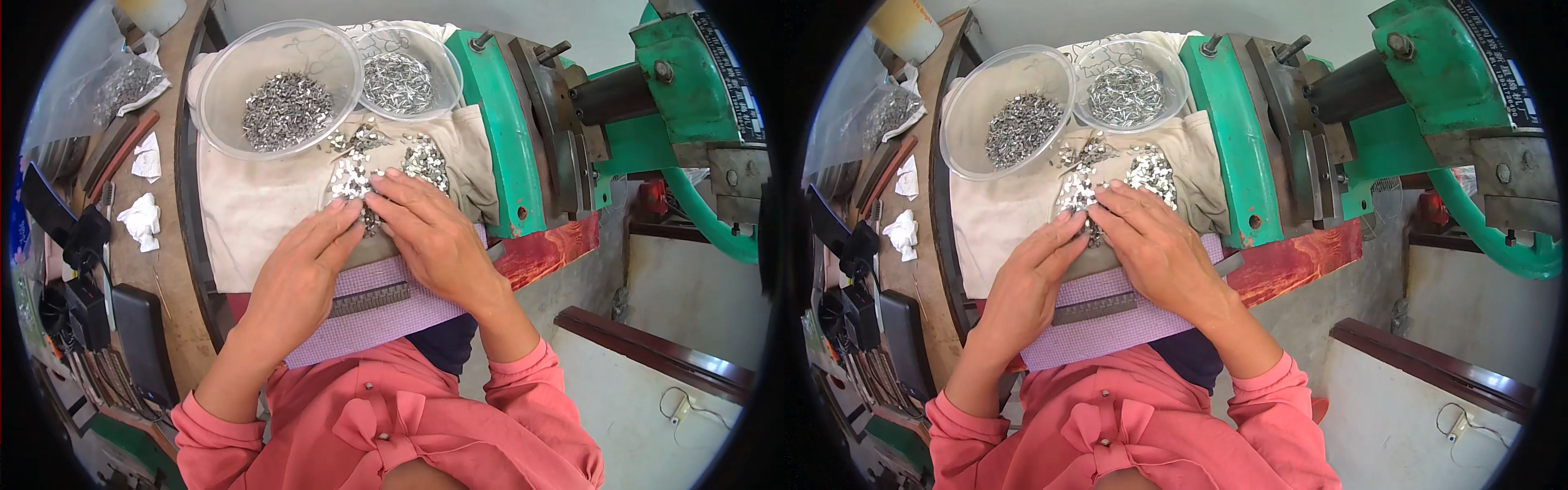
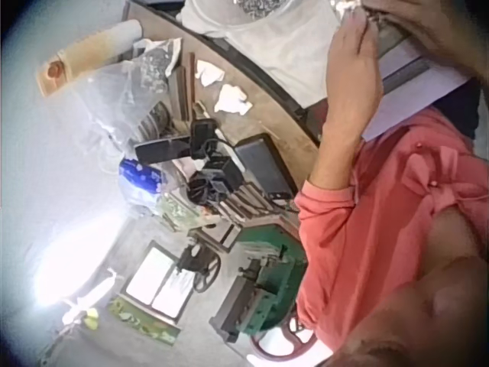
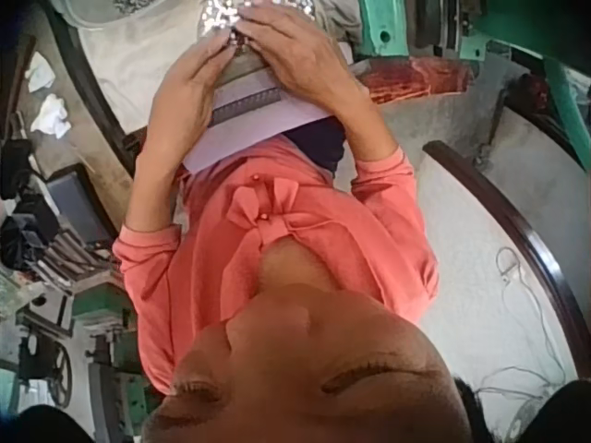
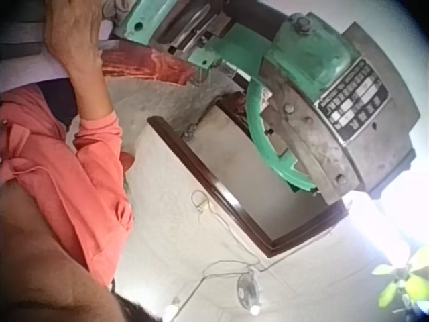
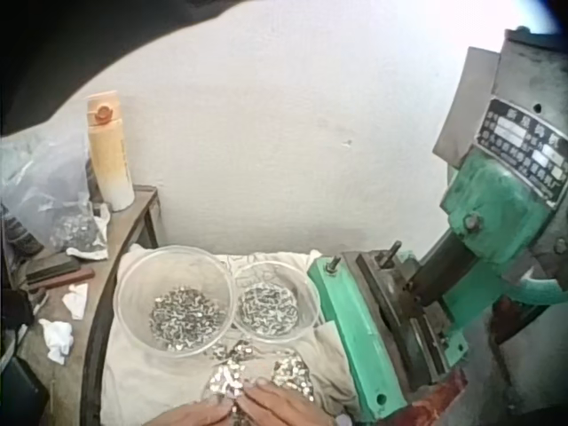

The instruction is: The person inserts small metal parts into a slotted bar by hand, places the bar into a mechanical press and operates the machine, then inserts more metal parts into the bar.

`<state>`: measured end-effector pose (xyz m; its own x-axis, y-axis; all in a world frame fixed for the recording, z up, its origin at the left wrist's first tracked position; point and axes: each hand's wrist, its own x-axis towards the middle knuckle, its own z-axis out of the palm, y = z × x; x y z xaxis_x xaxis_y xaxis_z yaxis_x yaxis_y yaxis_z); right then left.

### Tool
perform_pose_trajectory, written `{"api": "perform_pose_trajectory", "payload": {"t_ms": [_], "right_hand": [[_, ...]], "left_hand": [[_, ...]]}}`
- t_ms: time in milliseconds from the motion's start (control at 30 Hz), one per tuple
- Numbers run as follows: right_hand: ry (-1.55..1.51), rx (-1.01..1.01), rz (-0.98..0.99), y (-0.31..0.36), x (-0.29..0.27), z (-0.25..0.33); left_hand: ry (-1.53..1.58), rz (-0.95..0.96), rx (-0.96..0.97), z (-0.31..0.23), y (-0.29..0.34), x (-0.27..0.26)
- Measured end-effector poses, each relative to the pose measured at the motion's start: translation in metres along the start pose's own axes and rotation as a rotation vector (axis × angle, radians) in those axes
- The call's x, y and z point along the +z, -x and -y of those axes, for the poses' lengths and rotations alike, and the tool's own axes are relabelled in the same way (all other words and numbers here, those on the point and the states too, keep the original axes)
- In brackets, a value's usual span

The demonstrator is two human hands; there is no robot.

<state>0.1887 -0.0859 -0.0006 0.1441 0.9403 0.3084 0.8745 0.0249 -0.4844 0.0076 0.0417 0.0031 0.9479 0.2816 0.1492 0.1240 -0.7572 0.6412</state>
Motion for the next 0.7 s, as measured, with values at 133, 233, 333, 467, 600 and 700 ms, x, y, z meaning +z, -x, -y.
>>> {"api": "perform_pose_trajectory", "payload": {"t_ms": [133,233,333,467,600,700], "right_hand": [[-0.004,0.010,-0.108,0.012,-0.017,0.012],[-0.126,-0.021,0.013,0.030,-0.024,0.021],[-0.132,-0.019,0.104,0.040,-0.020,0.032],[-0.108,-0.035,0.102,0.048,-0.012,0.025],[-0.052,-0.017,0.101,0.043,-0.018,0.018],[-0.050,0.008,0.110,0.032,-0.030,0.012]], "left_hand": [[0.041,-0.159,-0.152,-0.013,0.027,-0.010],[0.048,-0.170,-0.189,-0.018,0.056,-0.021],[0.066,-0.093,-0.217,-0.026,0.067,-0.020],[-0.005,-0.084,-0.214,-0.024,0.068,-0.009],[-0.024,-0.103,-0.185,-0.023,0.053,-0.003],[-0.031,-0.017,-0.135,-0.023,0.036,-0.012]]}}
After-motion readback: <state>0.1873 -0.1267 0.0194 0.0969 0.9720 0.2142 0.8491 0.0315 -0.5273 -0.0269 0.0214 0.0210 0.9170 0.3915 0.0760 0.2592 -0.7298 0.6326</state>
